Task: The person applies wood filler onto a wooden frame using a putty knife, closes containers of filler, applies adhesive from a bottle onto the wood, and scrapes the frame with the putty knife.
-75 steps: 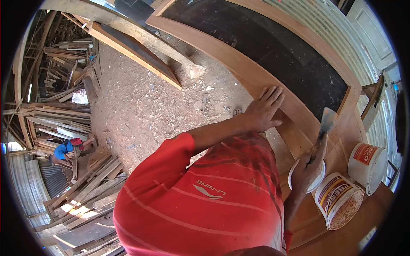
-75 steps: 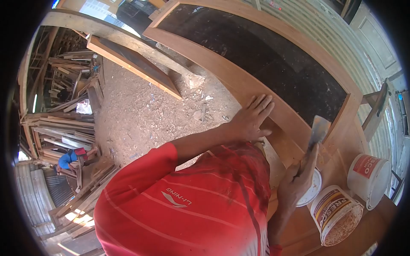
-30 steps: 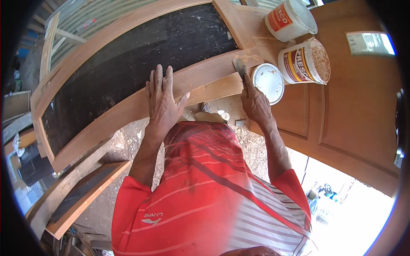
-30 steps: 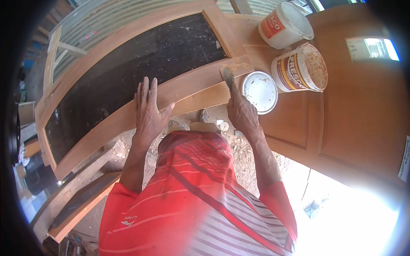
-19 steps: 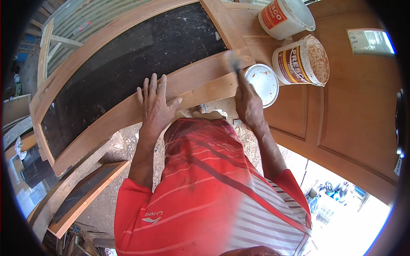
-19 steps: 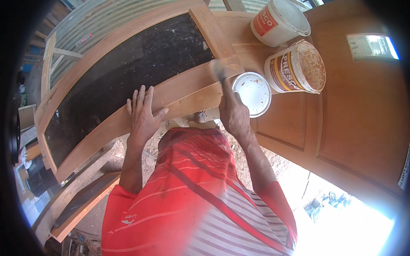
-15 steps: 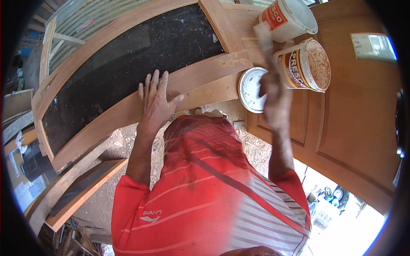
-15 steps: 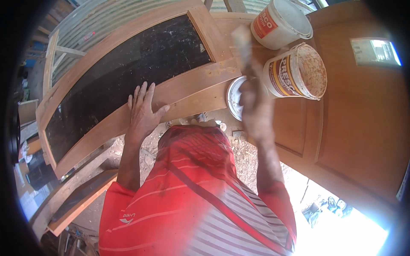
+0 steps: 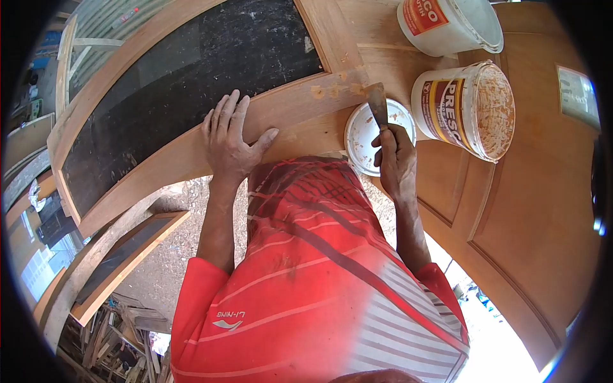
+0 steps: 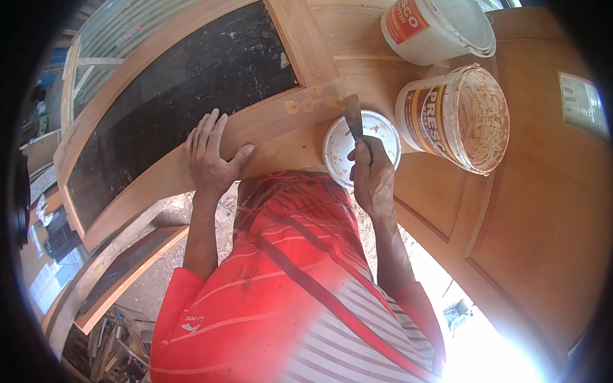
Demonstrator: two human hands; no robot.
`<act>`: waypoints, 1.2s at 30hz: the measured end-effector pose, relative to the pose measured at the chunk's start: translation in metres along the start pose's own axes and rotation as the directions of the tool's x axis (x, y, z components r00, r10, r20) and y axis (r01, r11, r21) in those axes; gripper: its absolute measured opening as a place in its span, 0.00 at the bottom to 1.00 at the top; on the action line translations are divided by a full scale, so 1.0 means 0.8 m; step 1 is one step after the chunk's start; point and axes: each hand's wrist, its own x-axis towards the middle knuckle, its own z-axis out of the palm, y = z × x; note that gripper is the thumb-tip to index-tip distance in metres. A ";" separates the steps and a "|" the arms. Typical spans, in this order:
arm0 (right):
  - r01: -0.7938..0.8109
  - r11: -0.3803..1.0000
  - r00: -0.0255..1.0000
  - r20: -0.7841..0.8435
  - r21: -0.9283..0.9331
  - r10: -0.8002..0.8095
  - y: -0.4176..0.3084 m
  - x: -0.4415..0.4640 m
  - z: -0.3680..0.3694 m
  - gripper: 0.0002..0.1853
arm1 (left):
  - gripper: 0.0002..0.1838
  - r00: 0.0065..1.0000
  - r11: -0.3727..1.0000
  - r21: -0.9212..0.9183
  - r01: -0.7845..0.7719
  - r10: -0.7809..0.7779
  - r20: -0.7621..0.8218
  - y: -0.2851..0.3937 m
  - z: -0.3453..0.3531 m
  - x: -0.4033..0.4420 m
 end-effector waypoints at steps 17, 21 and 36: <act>-0.089 0.973 0.992 -0.111 -0.214 0.066 -0.040 -0.007 0.028 0.23 | 0.46 0.982 0.980 -0.160 -0.120 0.141 0.128 -0.021 -0.013 0.015; -0.165 0.973 0.984 -0.088 -0.160 0.153 -0.063 -0.008 0.029 0.23 | 0.46 0.964 0.952 -0.238 -0.192 0.229 0.138 -0.027 -0.011 0.036; -0.063 0.993 0.989 0.123 -0.100 0.075 -0.025 -0.002 -0.004 0.22 | 0.43 0.973 0.948 -0.261 -0.180 0.210 0.094 -0.027 -0.011 0.039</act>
